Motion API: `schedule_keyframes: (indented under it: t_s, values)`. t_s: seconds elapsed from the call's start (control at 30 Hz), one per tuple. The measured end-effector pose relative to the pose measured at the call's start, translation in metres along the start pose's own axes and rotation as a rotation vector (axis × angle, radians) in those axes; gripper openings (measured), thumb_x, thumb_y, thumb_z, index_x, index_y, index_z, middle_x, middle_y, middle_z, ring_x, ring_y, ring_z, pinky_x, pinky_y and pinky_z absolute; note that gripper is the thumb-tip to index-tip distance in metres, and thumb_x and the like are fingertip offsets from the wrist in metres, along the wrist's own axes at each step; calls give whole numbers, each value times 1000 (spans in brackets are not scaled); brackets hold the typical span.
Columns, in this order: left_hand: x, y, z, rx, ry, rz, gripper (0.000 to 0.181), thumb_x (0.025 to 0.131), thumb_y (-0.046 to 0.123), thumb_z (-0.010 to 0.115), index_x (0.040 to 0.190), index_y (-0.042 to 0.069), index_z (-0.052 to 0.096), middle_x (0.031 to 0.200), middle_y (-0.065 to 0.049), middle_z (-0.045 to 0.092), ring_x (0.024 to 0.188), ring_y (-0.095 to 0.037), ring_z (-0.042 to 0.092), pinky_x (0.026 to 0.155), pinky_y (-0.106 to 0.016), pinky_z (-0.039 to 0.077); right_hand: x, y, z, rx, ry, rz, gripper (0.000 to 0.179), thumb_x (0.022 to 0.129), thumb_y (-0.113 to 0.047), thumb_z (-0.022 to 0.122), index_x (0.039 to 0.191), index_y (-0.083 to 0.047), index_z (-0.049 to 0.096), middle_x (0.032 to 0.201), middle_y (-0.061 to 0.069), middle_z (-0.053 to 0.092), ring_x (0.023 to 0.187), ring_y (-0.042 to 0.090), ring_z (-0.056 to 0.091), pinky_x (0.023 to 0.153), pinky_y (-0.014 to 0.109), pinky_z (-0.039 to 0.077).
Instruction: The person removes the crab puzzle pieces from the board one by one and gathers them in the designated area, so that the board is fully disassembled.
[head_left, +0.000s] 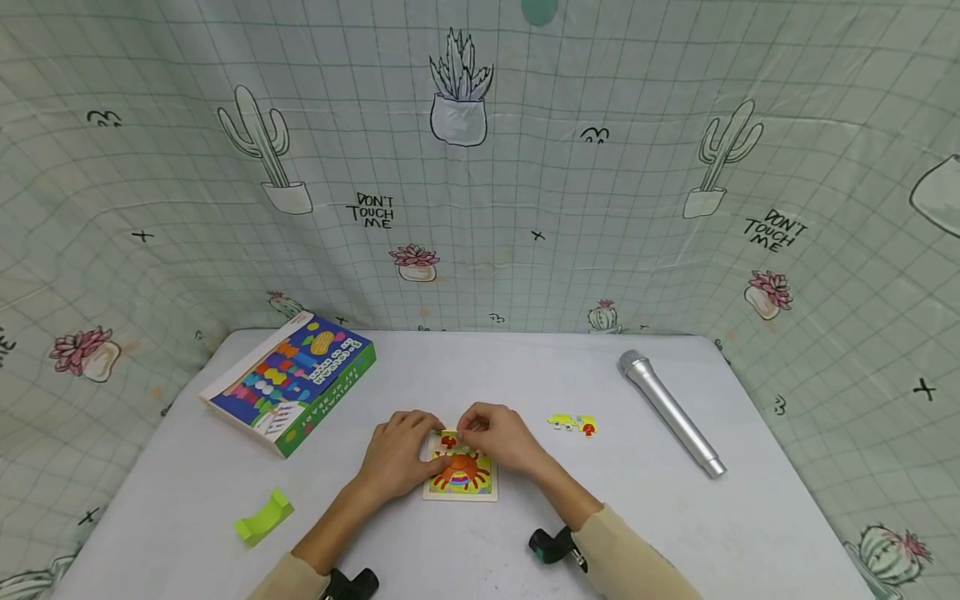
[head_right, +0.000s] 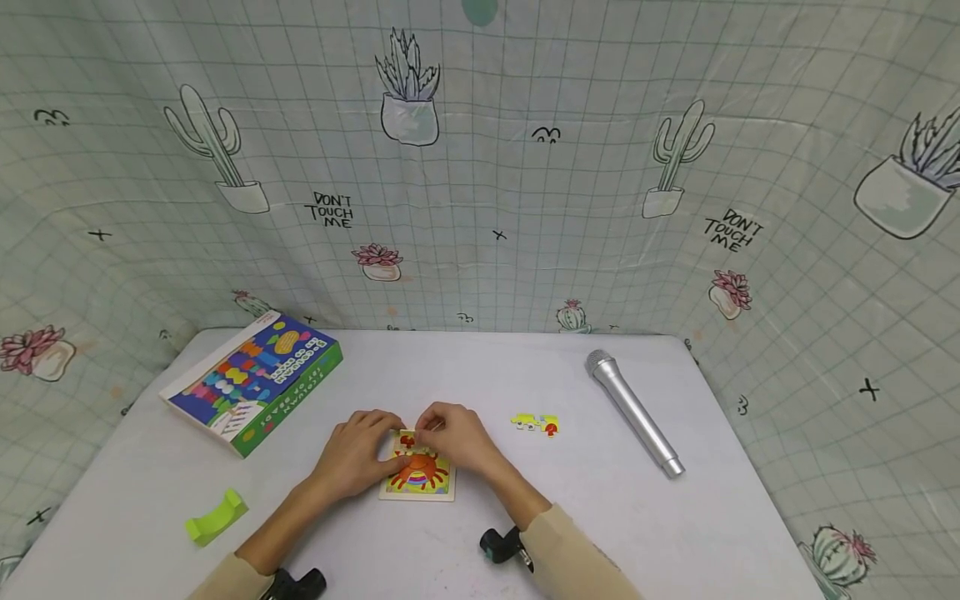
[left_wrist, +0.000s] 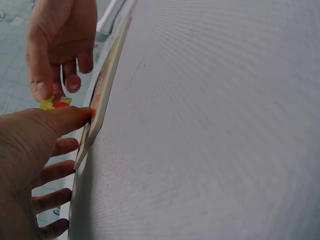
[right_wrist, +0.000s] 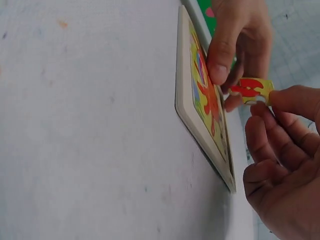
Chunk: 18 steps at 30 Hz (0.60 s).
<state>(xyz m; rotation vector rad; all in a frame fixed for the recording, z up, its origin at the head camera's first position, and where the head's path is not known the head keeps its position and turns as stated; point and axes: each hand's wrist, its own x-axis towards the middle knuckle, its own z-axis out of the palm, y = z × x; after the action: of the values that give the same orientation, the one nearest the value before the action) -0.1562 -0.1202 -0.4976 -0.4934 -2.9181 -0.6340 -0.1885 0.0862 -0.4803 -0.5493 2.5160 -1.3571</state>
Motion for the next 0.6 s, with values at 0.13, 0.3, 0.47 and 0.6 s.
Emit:
schedule_keyframes:
  t_s: [0.13,0.3,0.47,0.6]
  values:
    - [0,0,0,-15,3,-8,35,79,45,84,96,23,63,119,0,65,116,-30,54,96,-59,42,-4,5,-11,8,27,15,5,92,-19,71,95,-15,71,82,-5,67,75,12,61,67,27,48]
    - [0,-1,2,-16,-2,-3,32,79,45,84,84,26,59,121,0,65,117,-30,53,97,-59,42,-8,16,-28,-10,73,43,9,92,-17,71,100,-17,74,85,-6,70,76,12,63,68,29,49]
    - [-1,-2,3,-18,1,15,28,80,45,82,82,27,61,124,-1,65,119,-31,53,96,-59,42,-14,32,-45,-64,129,76,9,91,-15,72,99,-18,76,84,-7,70,74,12,61,66,30,48]
    - [-1,-3,3,-13,10,22,28,81,45,82,82,27,61,124,-2,65,119,-32,53,96,-60,42,-17,43,-59,-114,173,105,8,90,-15,73,97,-18,76,83,-7,70,72,12,60,65,30,48]
